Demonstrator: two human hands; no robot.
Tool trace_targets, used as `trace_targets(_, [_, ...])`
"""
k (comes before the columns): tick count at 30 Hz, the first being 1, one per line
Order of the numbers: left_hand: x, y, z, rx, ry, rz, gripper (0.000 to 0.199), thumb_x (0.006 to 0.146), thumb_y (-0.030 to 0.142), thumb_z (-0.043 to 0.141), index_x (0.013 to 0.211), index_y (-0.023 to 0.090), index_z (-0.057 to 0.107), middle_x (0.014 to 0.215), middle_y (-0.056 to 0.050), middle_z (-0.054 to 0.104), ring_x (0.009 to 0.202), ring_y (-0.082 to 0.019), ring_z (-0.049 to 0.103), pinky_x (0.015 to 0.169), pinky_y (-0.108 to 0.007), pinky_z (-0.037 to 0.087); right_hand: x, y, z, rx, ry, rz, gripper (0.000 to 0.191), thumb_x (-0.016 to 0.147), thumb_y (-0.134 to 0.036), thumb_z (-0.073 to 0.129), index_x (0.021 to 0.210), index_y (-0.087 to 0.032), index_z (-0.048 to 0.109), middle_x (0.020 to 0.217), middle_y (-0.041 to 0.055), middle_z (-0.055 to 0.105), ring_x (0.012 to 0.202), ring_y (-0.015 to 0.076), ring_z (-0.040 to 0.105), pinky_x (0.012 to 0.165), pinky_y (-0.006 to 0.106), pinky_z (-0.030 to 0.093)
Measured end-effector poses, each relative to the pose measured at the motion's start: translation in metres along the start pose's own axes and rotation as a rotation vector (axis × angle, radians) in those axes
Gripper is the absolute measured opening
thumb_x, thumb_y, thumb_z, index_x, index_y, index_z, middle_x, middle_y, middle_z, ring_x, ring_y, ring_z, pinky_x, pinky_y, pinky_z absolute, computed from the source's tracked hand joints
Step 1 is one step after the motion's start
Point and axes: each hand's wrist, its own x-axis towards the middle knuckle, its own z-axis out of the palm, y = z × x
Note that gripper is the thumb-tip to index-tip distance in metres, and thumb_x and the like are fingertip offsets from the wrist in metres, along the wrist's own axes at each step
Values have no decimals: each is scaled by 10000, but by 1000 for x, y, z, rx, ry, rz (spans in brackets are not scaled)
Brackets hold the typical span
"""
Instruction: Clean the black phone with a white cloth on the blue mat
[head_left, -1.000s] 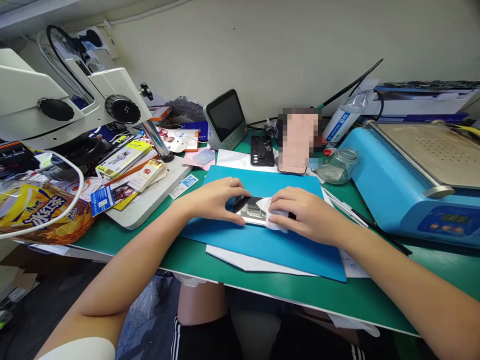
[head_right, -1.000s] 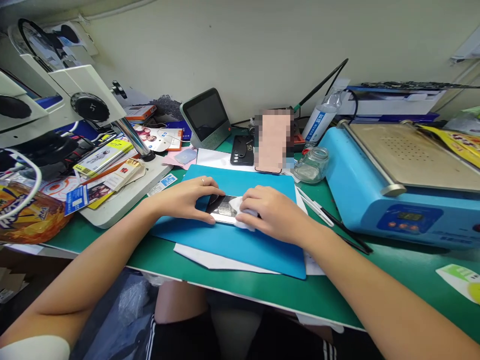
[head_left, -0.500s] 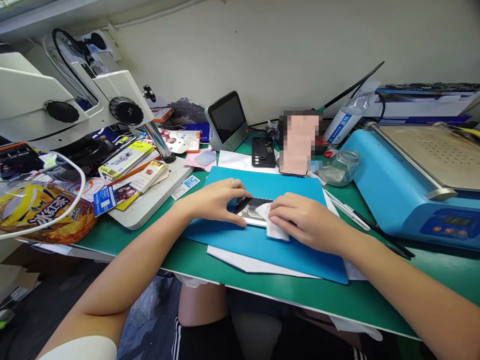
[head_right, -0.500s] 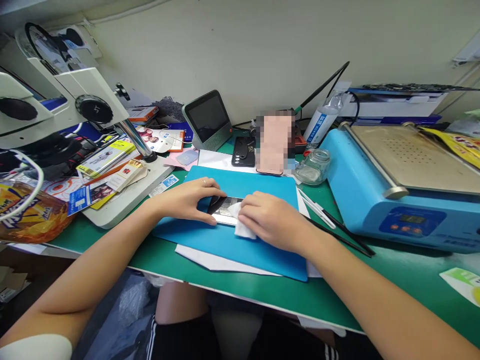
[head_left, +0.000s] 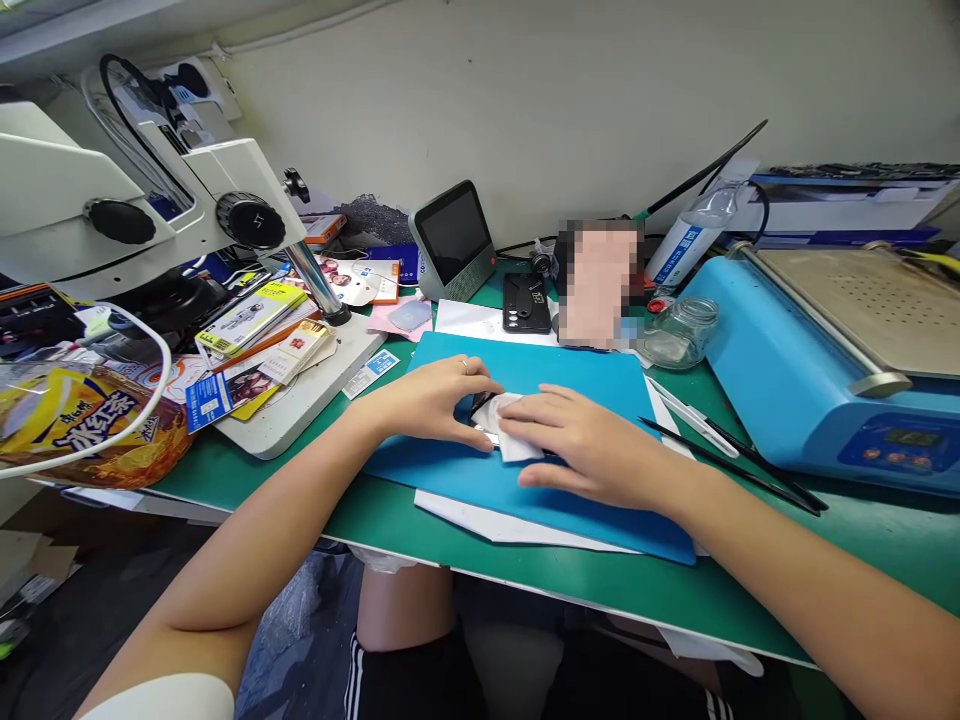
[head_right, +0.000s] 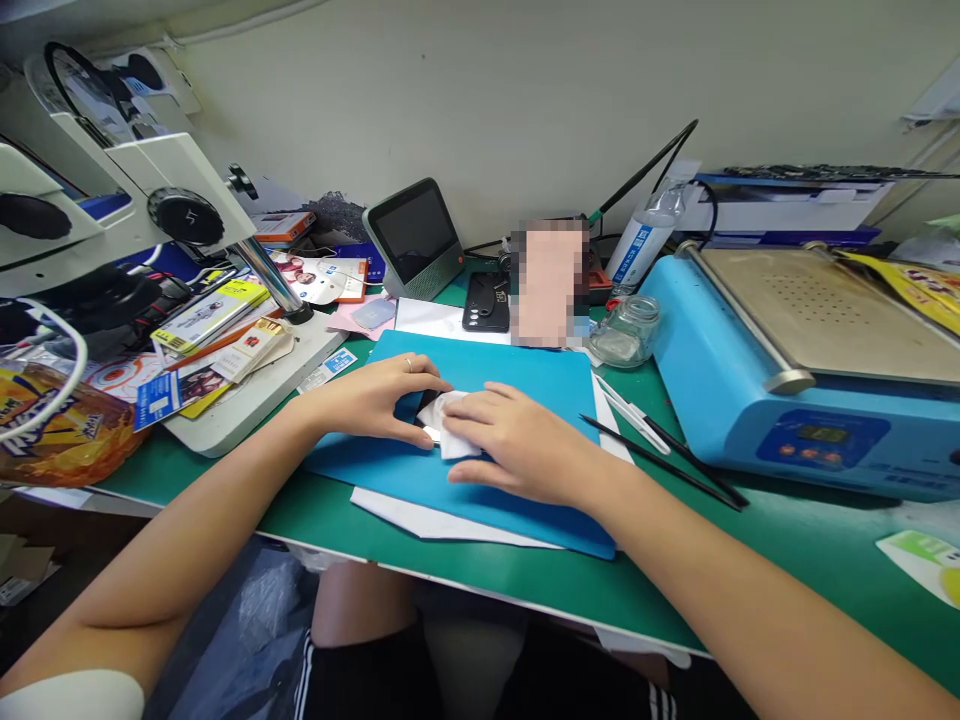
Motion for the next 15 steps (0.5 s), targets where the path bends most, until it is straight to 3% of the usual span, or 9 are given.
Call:
trace_targets(3, [0,1,0,-2,1,-6,644,831,577,788,1342,215,637,1199,-101,623,1093,-289,598,929,-364,456,-1,3,0,-36,14,64,391,1008,-454,573,1295,-208,675,1331,145,710,1263,332,628,1142,609,374])
trace_targets(5, [0,1,0,4,-3,-4,640,829,564,796,1344,220,635,1199,-99,624,1095,-290,599,933,-364,453,0,1,1,-40,6,46,465,982,-514,600,1321,-203,660,1345,153,701,1261,332,629,1143,598,380])
trace_targets(10, [0,0,0,14,7,5,651,834,564,793,1349,203,625,1230,-114,619,1133,-301,588,951,-374,453,7,0,7,-39,-77,-18,675,970,-525,624,1545,-225,433,1539,136,551,1441,325,472,1218,586,283])
trace_targets(15, [1,1,0,8,-4,-11,658,821,562,807,1352,222,619,1234,-106,619,1142,-301,588,964,-377,454,5,0,3,-67,-55,7,491,1025,-450,552,1454,-210,545,1454,117,638,1375,298,552,1219,591,288])
